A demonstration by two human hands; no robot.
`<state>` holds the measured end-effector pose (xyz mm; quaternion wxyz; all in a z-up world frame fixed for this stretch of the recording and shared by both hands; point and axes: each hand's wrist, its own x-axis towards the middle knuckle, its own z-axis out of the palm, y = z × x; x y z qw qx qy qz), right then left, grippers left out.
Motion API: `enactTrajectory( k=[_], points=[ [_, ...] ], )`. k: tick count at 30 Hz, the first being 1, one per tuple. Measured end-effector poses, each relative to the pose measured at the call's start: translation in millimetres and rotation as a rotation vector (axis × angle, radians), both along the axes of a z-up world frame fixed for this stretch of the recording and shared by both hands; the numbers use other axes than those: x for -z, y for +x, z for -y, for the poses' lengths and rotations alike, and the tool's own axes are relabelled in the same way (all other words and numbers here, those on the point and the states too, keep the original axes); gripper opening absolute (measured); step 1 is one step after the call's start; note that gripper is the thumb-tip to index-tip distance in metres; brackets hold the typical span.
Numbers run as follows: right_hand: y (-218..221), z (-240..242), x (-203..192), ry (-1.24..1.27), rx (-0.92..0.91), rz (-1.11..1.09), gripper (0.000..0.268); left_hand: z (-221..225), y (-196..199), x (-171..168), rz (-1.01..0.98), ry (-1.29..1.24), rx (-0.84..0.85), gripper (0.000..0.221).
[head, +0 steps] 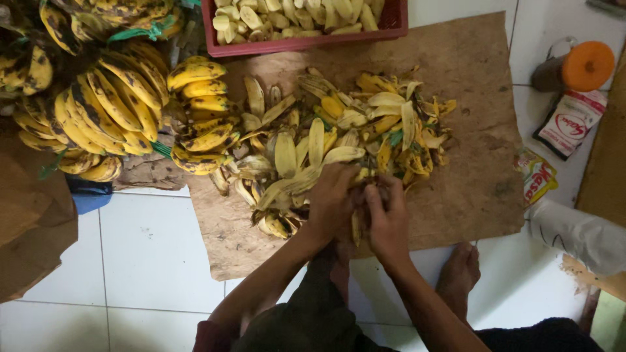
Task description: The person peels ripe bananas by hand and places the peeled fruit into a red plastic basket. The person repeatedly picks bananas from a large bunch, removes the peels, and deposits the fruit into the basket while peels accumulate on a brown paper sheet.
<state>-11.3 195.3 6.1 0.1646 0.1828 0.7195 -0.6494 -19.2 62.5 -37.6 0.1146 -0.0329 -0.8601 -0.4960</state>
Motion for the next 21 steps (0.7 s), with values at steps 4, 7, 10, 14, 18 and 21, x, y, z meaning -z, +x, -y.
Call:
enactTrajectory(
  k=[4, 7, 10, 14, 18, 21],
  points=[
    [4.2, -29.1, 7.5, -0.672, 0.153, 0.407, 0.030, 17.9, 1.8, 6.1, -0.019, 0.178, 0.026, 0.045],
    [-2.3, -49.7, 23.9, -0.784, 0.195, 0.527, 0.038, 26.5, 2.0, 5.9, 0.242, 0.564, -0.008, 0.041],
    [-8.9, -61.1, 24.5, -0.225, 0.141, 0.701, 0.053, 28.0, 0.1, 5.0, 0.392, 0.689, 0.010, 0.040],
    [-17.7, -61.6, -11.2, 0.139, -0.269, 0.295, 0.061, 26.3, 6.2, 1.9, 0.602, 0.823, 0.048, 0.040],
    [-42.4, -61.2, -50.6, 0.140, -0.801, -0.238, 0.055, 23.3, 8.5, -4.1, 0.449, 0.619, 0.131, 0.040],
    [-56.8, -51.7, -58.5, 0.122, -0.909, -0.428, 0.049, 25.1, 9.5, -6.3, 0.486, 0.599, 0.170, 0.041]
  ],
)
